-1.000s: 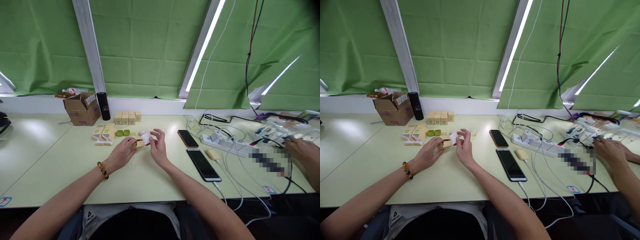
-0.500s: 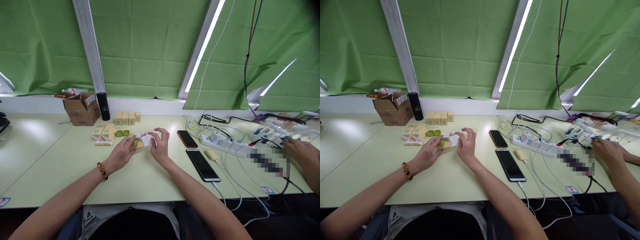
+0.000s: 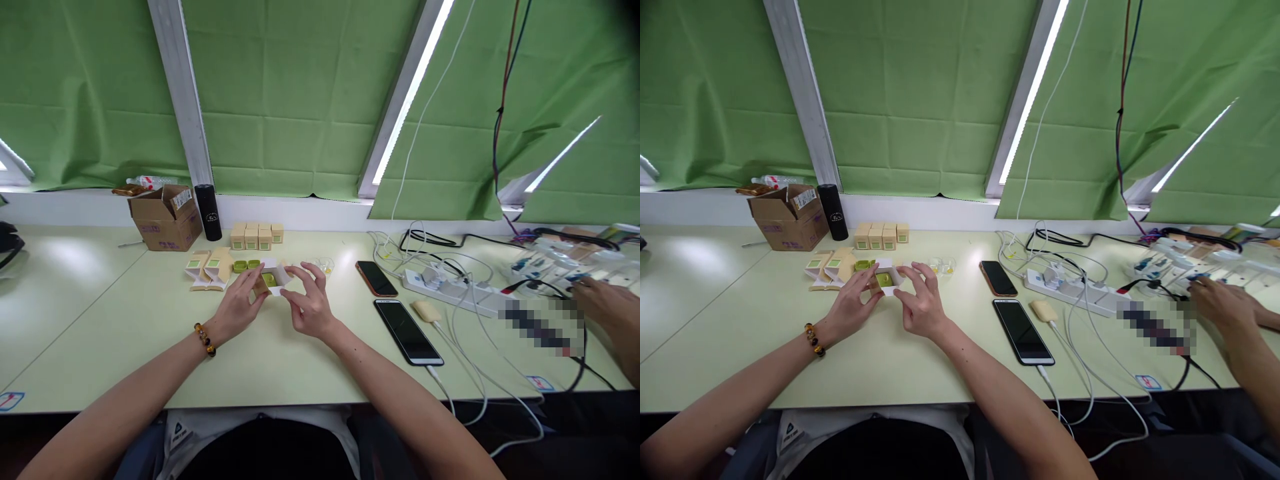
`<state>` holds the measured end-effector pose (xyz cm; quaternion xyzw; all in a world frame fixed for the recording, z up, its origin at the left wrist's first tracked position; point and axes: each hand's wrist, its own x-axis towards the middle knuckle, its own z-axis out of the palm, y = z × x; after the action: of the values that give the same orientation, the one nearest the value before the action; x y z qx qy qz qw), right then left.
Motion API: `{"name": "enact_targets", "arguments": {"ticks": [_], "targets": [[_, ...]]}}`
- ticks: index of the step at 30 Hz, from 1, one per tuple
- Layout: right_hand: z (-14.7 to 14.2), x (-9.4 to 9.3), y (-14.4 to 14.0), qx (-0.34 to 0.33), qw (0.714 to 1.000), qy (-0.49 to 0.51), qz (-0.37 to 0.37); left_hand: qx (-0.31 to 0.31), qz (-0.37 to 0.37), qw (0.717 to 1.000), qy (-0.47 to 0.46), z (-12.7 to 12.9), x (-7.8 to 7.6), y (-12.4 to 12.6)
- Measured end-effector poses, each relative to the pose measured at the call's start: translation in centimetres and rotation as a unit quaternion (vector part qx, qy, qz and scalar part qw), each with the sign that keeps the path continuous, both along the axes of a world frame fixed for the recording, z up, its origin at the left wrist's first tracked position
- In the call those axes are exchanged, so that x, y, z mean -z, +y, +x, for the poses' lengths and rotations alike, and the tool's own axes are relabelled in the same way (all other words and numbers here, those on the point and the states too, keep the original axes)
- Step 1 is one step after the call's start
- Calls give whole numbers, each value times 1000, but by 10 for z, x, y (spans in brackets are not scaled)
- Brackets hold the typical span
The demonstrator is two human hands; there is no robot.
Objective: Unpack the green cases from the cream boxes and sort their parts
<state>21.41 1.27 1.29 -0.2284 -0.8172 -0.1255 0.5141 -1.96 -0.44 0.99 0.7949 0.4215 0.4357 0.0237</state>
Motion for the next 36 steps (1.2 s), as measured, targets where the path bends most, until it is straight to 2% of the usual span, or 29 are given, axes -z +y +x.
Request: {"name": "enact_targets", "arguments": {"ticks": [4, 12, 17, 22, 25, 28, 30, 31, 34, 36], "targets": [[-1, -1, -2, -9, 1000, -7, 6, -10, 26, 999, 21, -3, 2, 2], [-9, -9, -8, 60, 987, 134, -73, -13, 166, 972, 163, 2, -2, -4], [-19, 1, -8, 58, 972, 139, -181, -3, 170, 963, 207, 6, 0, -11], [-22, 5, -5, 18, 944, 192, -269, -23, 151, 965, 214, 8, 1, -12], [-19, 4, 2, -50, 900, 265, -343, -52, 138, 972, 185, 5, -1, -8], [-15, 6, 12, -123, 807, 358, -452, -67, 117, 981, 139, -2, -4, -2], [-11, 7, 18, -134, 752, 396, -509, -74, 111, 984, 119, -6, -7, 2], [-9, 8, 20, -133, 734, 406, -527, -79, 112, 984, 113, -9, -7, 3], [-3, 8, 27, -134, 708, 405, -563, -92, 126, 983, 92, -13, -9, 8], [1, 8, 31, -121, 714, 367, -584, -86, 138, 985, 63, -16, -9, 10]]}}
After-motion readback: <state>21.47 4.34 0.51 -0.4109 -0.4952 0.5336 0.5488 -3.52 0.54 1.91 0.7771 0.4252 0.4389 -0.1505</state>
